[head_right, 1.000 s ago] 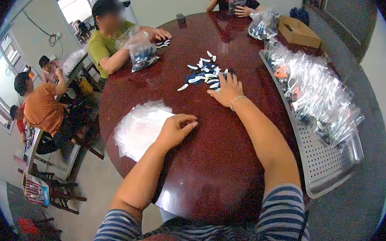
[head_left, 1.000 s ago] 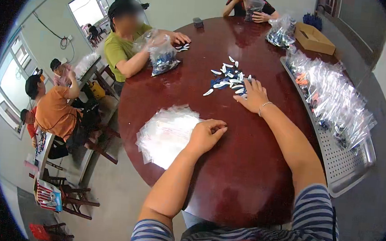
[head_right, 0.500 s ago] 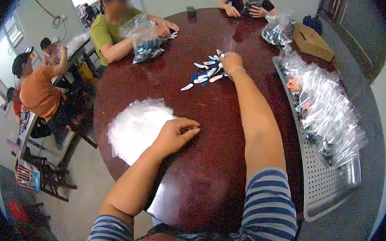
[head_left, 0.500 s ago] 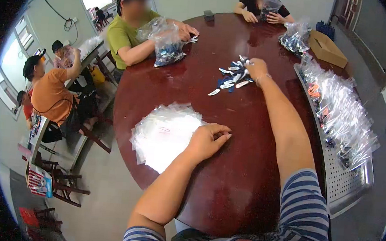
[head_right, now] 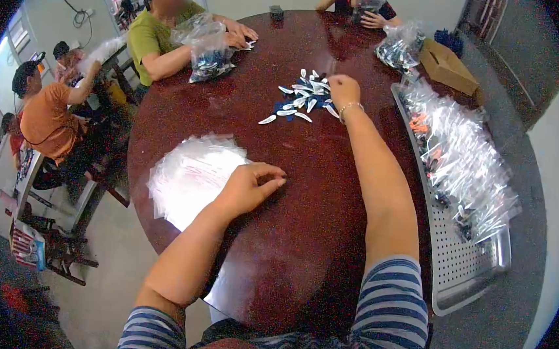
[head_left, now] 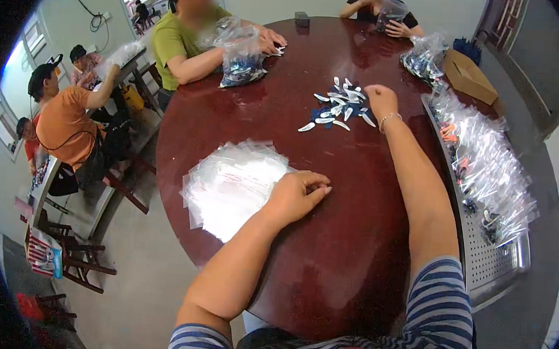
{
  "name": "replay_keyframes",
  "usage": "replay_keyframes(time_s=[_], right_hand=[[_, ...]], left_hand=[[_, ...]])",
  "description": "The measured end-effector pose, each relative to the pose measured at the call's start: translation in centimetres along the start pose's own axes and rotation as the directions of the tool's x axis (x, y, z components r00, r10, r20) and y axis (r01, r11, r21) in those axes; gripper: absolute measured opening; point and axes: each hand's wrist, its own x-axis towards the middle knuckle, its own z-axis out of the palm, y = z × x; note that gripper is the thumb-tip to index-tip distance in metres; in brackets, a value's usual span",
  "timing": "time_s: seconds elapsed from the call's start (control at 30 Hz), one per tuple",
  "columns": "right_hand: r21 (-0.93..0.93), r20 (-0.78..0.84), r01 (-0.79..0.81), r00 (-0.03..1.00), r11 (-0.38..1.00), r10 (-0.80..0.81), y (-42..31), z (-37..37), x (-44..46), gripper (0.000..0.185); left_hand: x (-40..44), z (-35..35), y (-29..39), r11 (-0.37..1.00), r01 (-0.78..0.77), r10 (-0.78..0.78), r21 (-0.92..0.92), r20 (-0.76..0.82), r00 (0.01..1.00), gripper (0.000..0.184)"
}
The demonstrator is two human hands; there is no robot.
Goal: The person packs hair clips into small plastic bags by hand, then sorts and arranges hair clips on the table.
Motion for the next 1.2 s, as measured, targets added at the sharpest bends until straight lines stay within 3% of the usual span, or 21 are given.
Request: replay_keyframes(time_s=[0.17, 0.27, 0.37, 0.43, 0.47, 0.53, 0.57, 0.63, 0.8, 0.87, 0.93, 0.97, 1.1, 1.2], right_hand=[[-0.089, -0.092, -0.144, 0.986, 0.986, 0.136, 1.9, -2.5, -4.5, 0.02], [-0.07, -0.122, -0.097, 0.989, 0.993, 0.088, 3.1, -3.0, -6.8, 0.018], [-0.097, -0.099, -0.075, 0.993, 0.992, 0.065, 2.6, -3.2, -8.2, 0.016], [-0.096, -0.089, -0.034, 0.996, 0.995, 0.026, 2.1, -3.4, -8.6, 0.016], [-0.111, -0.067, -0.047, 0.997, 0.993, 0.039, 2.0, -3.6, -8.8, 0.016], [-0.1, -0.05, -0.051, 0.998, 0.994, 0.046, 1.2, -3.8, -8.9, 0.016], [-0.104, -0.026, -0.05, 0.999, 0.993, 0.047, 1.0, -4.1, -9.0, 0.016], [-0.102, -0.038, -0.052, 0.998, 0.993, 0.049, 1.2, -3.9, -9.0, 0.014], [-0.064, -0.029, -0.076, 0.997, 0.995, 0.075, 1.2, -4.2, -8.8, 0.015], [-0.045, -0.015, -0.105, 0.994, 0.993, 0.105, 1.1, -4.2, -8.8, 0.015], [-0.081, -0.031, -0.04, 0.999, 0.996, 0.038, 1.2, -4.0, -8.8, 0.015], [-0.08, -0.032, -0.045, 0.999, 0.996, 0.043, 1.2, -3.9, -8.9, 0.015], [-0.131, -0.028, 0.038, 0.999, 0.991, -0.042, 1.5, -3.7, -9.0, 0.013], [-0.147, -0.02, 0.068, 0.997, 0.987, -0.072, 1.7, -3.5, -8.4, 0.013]], left_hand=[[-0.2, -0.1, 0.4, 0.999, 0.021, -0.022, 0.039, 0.021, 1.0, 0.022], [-0.4, 0.0, 0.6, 0.999, -0.025, 0.025, 0.031, -0.019, 1.0, 0.021], [-0.8, -0.1, 1.7, 0.982, -0.166, 0.175, 0.093, -0.094, 0.98, 0.017], [-0.8, 0.0, 2.4, 0.909, -0.407, 0.415, 0.088, -0.276, 0.867, 0.009], [-1.0, 0.0, 2.8, 0.907, -0.409, 0.422, 0.105, -0.268, 0.866, 0.009], [-1.3, -0.3, 4.2, 0.835, -0.513, 0.547, 0.201, -0.412, 0.729, 0.006], [-1.5, -0.5, 4.8, 0.829, -0.512, 0.557, 0.224, -0.405, 0.725, 0.006], [-2.3, -1.0, 7.2, 0.748, -0.616, 0.65, 0.249, -0.465, 0.601, 0.011], [-6.5, -1.8, 14.0, 0.636, -0.723, 0.759, 0.271, -0.391, 0.521, 0.025], [-8.5, -2.2, 15.7, 0.551, -0.8, 0.805, 0.237, -0.405, 0.434, 0.028], [-8.0, 0.7, 18.4, 0.17, -0.985, 0.644, 0.032, -0.761, 0.086, 0.023], [-8.3, 0.3, 19.3, 0.171, -0.985, 0.645, 0.028, -0.759, 0.091, 0.023], [-10.7, -2.9, 21.3, 0.021, -0.94, 0.884, -0.341, -0.432, 0.176, 0.036], [-10.2, -2.6, 21.1, -0.028, -0.949, 0.817, -0.315, -0.554, 0.16, 0.031]])
